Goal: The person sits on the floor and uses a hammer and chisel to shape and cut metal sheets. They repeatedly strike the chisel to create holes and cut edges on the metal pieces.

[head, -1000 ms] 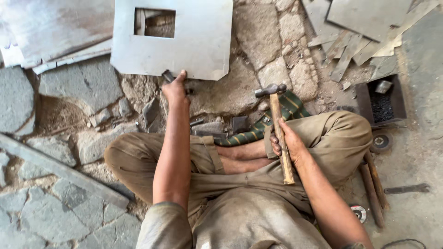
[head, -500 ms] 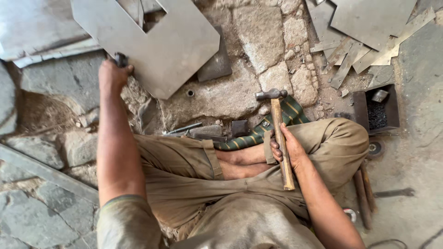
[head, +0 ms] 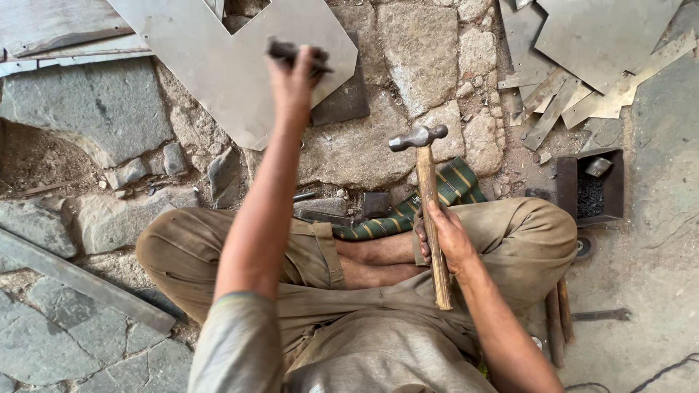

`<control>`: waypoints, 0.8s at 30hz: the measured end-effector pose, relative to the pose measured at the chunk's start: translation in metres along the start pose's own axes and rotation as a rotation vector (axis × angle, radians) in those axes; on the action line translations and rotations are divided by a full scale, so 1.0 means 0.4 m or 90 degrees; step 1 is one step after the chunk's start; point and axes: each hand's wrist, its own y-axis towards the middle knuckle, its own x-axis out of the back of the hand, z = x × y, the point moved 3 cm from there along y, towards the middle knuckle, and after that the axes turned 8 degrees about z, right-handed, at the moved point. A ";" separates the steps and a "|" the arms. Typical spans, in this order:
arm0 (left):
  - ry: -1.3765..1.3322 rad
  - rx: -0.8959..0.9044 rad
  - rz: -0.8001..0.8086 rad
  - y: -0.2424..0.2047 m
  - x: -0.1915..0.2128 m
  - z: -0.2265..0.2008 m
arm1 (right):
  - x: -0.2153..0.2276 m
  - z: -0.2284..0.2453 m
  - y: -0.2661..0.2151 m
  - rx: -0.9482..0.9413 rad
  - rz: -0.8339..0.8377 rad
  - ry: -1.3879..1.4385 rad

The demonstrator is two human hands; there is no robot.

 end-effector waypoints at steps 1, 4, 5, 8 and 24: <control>0.046 -0.030 0.007 0.010 -0.035 0.020 | -0.004 0.007 -0.004 0.017 0.011 -0.004; 0.161 -0.079 0.028 0.045 -0.059 0.067 | 0.000 0.025 -0.015 0.066 0.041 -0.019; 0.196 -0.086 0.034 0.049 -0.053 0.082 | 0.003 0.029 -0.021 0.081 0.052 -0.024; 0.232 -0.169 0.071 0.049 -0.032 0.101 | 0.008 0.039 -0.025 0.098 0.047 -0.043; 0.447 -0.318 0.298 -0.022 -0.108 -0.101 | -0.104 0.319 0.026 0.756 0.007 -0.293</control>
